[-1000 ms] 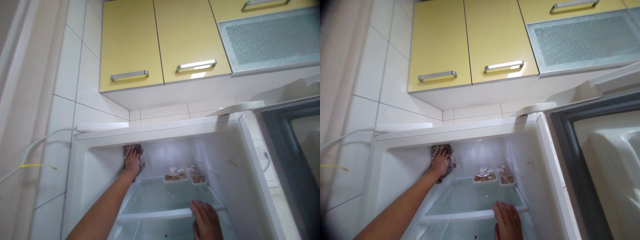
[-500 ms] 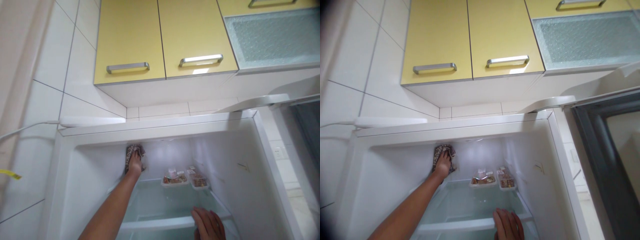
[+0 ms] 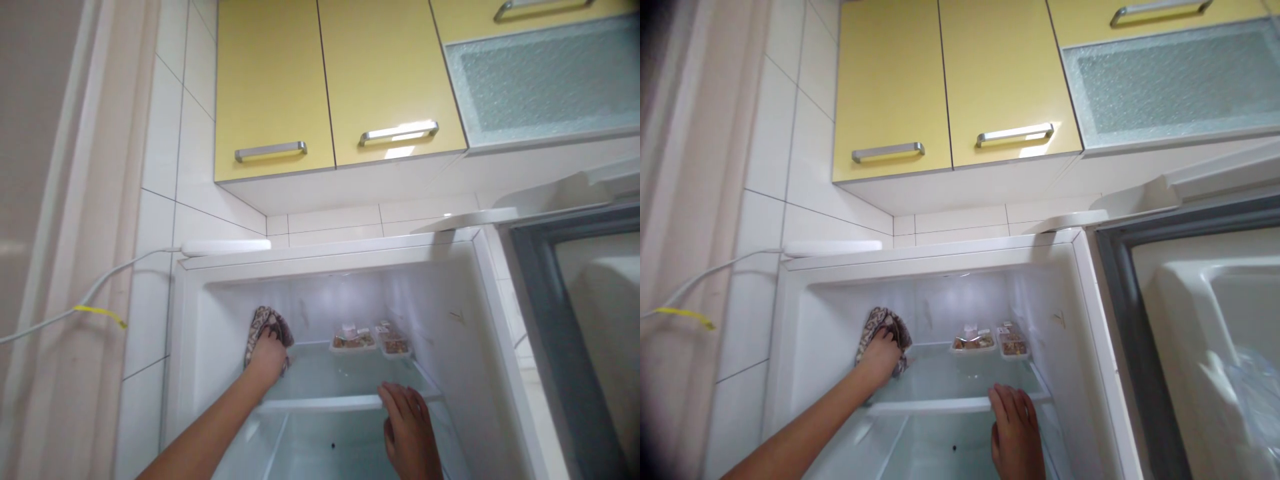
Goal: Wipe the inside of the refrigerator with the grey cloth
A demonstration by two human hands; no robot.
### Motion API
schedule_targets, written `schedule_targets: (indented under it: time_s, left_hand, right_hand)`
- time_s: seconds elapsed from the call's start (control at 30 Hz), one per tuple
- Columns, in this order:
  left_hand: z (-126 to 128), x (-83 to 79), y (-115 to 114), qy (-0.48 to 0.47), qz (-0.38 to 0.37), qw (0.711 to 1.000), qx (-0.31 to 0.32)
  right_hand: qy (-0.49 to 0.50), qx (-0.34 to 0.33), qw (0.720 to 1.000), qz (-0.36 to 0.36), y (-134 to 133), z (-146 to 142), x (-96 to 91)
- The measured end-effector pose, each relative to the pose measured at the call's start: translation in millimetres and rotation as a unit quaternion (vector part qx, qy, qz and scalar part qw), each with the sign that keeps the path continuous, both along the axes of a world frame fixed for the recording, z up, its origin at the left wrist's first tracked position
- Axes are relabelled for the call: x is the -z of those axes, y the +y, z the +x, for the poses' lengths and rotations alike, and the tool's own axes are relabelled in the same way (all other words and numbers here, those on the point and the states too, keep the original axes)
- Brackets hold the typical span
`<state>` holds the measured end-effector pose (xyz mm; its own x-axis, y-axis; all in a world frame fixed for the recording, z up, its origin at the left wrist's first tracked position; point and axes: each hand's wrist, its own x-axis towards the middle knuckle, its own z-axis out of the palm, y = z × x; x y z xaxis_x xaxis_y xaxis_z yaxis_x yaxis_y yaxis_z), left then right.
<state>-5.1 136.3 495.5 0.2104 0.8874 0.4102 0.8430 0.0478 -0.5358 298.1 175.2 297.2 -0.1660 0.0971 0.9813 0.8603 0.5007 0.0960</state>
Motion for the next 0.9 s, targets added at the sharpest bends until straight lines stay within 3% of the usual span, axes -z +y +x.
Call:
schedule_targets:
  time_s: [0.17,0.27,0.43,0.57,0.7,0.8,0.9]
  left_hand:
    - [12,1.4,-71,0.05,-0.047,0.997,-0.039]
    - [9,0.3,-106,0.032,-0.055,0.997,-0.038]
    - [-1,-0.9,-124,0.009,0.08,0.996,-0.038]
    - [7,-12.8,-104,0.004,0.141,0.988,-0.062]
    - [24,-27.0,-63,-0.064,0.232,0.97,-0.028]
    - [33,-29.7,-21,-0.172,0.321,0.931,0.014]
    - [37,-25.6,30,-0.313,0.383,0.867,0.065]
  right_hand:
    - [0.028,-0.026,0.999,-0.009,-9,-3,-5.6]
    - [0.033,-0.026,0.999,-0.012,-11,-3,-7.0]
    - [0.036,-0.038,0.999,-0.009,-13,-5,-9.2]
    - [0.083,-0.059,0.994,-0.035,-20,-11,-12.5]
    - [0.079,-0.051,0.995,-0.034,-19,-10,-11.7]
    - [0.027,-0.025,0.999,-0.005,-9,-4,-7.2]
    - [-0.006,0.005,1.0,0.006,2,1,-0.2]
